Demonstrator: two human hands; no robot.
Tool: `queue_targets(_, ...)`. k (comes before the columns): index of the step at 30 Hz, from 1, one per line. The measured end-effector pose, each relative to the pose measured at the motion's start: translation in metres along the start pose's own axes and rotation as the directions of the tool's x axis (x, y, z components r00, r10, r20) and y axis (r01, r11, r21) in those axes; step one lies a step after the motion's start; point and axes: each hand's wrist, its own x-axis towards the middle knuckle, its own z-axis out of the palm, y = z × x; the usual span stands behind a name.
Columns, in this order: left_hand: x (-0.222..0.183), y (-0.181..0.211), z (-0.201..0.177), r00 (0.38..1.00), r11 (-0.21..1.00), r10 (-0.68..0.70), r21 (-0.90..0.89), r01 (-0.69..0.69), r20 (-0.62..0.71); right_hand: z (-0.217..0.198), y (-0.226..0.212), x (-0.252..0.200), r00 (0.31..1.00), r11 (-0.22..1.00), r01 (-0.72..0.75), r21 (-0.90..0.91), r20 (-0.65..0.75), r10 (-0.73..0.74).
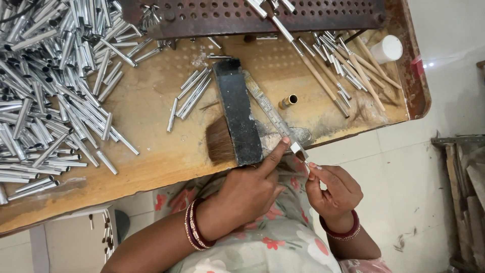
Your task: Assembling metal ferrules onto wooden sticks for brush manufacturing.
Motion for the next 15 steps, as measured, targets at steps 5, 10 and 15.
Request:
queue_targets(5,-0.013,0.008,-0.032,0.993,0.972,0.087,-0.211,-0.102,-0.079,-0.02,-0.005,0.032,0.983,0.976,-0.18,0.125,0.062,0.173)
queue_targets(10,-0.034,0.008,-0.056,0.86,0.933,-0.012,-0.315,-0.173,-0.51,-0.007,-0.009,0.132,0.977,0.958,-0.197,0.207,0.121,0.174)
queue_targets(15,-0.031,-0.008,-0.108,0.841,0.982,-0.178,-0.141,0.122,-0.511,0.013,-0.039,0.184,0.997,0.915,0.079,0.396,-0.044,-0.067)
